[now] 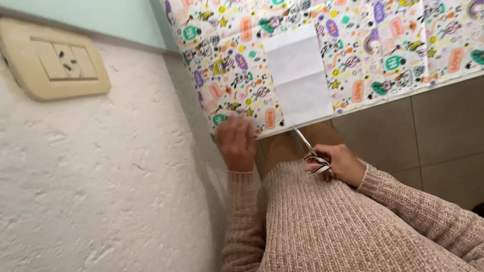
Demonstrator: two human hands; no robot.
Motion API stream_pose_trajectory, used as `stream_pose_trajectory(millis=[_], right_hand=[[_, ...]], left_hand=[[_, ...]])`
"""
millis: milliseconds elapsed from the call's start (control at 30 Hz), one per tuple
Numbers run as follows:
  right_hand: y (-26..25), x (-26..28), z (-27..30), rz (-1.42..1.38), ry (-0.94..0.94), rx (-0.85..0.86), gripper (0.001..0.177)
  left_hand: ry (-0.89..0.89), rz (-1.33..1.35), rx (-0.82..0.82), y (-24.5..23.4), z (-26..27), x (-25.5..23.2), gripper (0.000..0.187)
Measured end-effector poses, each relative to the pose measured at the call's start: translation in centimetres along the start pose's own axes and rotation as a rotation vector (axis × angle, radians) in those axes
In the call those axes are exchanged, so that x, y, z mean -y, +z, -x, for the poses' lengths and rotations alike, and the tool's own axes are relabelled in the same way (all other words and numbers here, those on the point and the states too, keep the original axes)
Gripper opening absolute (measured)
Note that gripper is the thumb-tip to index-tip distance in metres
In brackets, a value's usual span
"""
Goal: Cutting out patterned fabric using a paper template and scissors.
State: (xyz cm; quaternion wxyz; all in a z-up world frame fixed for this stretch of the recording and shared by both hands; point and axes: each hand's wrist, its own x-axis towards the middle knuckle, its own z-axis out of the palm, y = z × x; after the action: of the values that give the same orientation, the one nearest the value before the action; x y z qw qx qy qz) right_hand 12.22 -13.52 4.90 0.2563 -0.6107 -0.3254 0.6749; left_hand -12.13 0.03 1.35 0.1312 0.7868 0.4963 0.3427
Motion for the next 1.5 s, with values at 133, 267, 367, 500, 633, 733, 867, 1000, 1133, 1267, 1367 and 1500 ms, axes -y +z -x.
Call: stream_pose_trajectory(millis=[133, 267, 367, 500, 633, 733, 867, 1000, 1133, 1267, 1367, 1500], right_hand=[[1.6, -1.4, 0.6, 0.039, 0.071, -0.033, 0.023], [2.9, -1.7, 0.9, 0.1, 0.055, -0.064, 0.023], [3.7, -1.5, 0.6, 0.043, 0.046, -0.084, 0.023], [4.7, -3.0, 0.4, -0.098, 0.069, -0.122, 0.022], [5.7, -3.7, -0.5, -0.082, 0.025, -0.134, 0.021], [6.5, -2.9, -1.4, 0.052, -0.102, -0.203, 0.022], [7.2, -2.4, -2.1, -0.131, -0.039, -0.238, 0.018], [7.3, -1.8, -2.2, 0.046, -0.071, -0.256, 0.018], [7.4, -1.8, -2.6, -0.019, -0.074, -0.265, 0.022], [7.6, -0.7, -2.0, 0.044, -0.044, -0.248, 0.03], [7.5, -0.4, -1.9, 0.061, -0.05, -0.236, 0.03], [7.4, -0.1, -2.0, 0.077, -0.03, -0.217, 0.03]], left_hand=[[0.052, 0.091, 0.134, 1.8, 5.3, -1.3, 0.015], [0.096, 0.113, 0.206, 1.6, 6.5, -2.1, 0.023], [0.093, 0.108, 0.248, 1.4, 6.5, -1.7, 0.031], [0.086, 0.1, 0.259, 0.6, 7.1, -1.6, 0.032], [0.112, 0.128, 0.248, 1.9, 7.7, -0.8, 0.029], [0.141, 0.096, 0.276, 1.7, 8.0, -1.2, 0.032], [0.182, 0.056, 0.317, 1.2, 7.4, -1.6, 0.036], [0.194, 0.065, 0.331, 1.2, 7.1, -1.8, 0.04], [0.181, 0.068, 0.335, 1.1, 7.0, -1.6, 0.044], [0.177, 0.064, 0.356, 1.0, 7.1, -1.8, 0.047], [0.179, 0.052, 0.357, 1.3, 7.1, -1.7, 0.051], [0.182, 0.047, 0.357, 1.3, 7.2, -1.7, 0.053]])
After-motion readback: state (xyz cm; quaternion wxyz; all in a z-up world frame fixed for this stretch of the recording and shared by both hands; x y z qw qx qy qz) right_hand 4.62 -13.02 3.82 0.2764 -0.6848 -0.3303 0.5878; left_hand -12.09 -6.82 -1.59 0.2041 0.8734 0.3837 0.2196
